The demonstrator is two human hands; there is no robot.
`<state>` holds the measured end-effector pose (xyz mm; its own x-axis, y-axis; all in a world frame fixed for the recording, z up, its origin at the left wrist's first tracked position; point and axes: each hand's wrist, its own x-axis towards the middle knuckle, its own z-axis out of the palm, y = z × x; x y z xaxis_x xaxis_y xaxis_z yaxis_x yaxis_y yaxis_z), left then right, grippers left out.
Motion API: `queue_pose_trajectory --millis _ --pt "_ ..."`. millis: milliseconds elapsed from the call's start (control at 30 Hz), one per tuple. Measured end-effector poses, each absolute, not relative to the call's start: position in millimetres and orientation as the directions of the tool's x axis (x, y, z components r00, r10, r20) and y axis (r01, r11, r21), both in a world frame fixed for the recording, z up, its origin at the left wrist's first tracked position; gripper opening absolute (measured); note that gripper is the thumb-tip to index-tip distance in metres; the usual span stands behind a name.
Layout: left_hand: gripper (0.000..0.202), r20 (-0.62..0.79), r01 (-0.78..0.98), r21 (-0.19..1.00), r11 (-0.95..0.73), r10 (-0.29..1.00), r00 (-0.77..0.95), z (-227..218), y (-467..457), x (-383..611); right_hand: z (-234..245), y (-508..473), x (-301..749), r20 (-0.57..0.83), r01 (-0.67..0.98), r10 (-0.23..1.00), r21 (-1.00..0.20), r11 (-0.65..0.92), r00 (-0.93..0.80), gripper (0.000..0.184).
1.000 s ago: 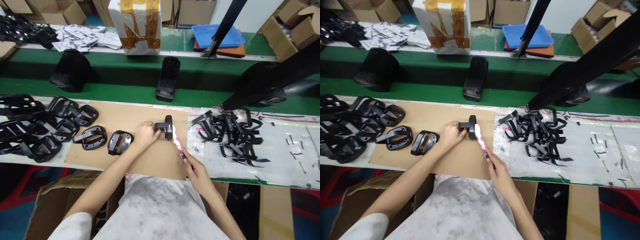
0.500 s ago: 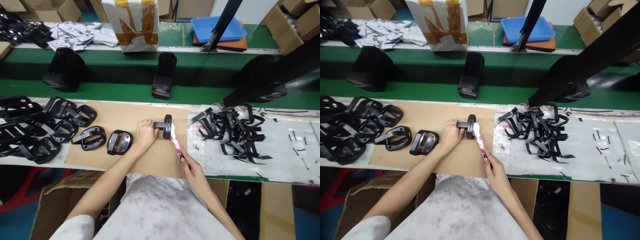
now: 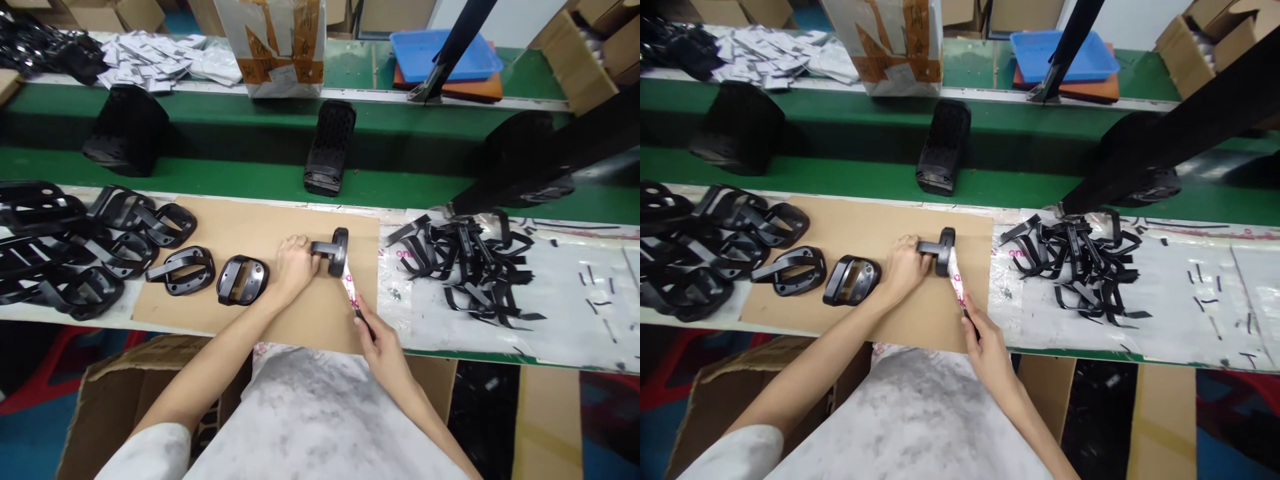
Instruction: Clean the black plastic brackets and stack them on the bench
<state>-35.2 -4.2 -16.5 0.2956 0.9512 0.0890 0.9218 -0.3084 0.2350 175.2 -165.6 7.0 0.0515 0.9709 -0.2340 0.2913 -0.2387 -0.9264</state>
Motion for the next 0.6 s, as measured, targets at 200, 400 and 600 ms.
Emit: queue_pose_trajectory --millis 200,400,600 --pt "0.024 0.088 0.922 0.254 -0.292 0.956 0.278 -17.2 -2.8 -35.5 15.8 -164.2 177.7 -0.428 0.107 0.9 -0.894 -0.435 0.085 0.061" --pt "0.026 0.079 0.92 0.259 -0.294 0.956 0.283 -15.4 -3.1 -33.9 11.1 -165.7 166.5 -0.388 0.114 0.917 -0.911 -0.397 0.096 0.064" --pt "0.029 0.064 0.929 0.249 -0.272 0.962 0.265 -14.9 -1.8 -33.2 8.1 -168.4 171.7 -0.435 0.063 0.893 -0.894 -0.444 0.118 0.067"
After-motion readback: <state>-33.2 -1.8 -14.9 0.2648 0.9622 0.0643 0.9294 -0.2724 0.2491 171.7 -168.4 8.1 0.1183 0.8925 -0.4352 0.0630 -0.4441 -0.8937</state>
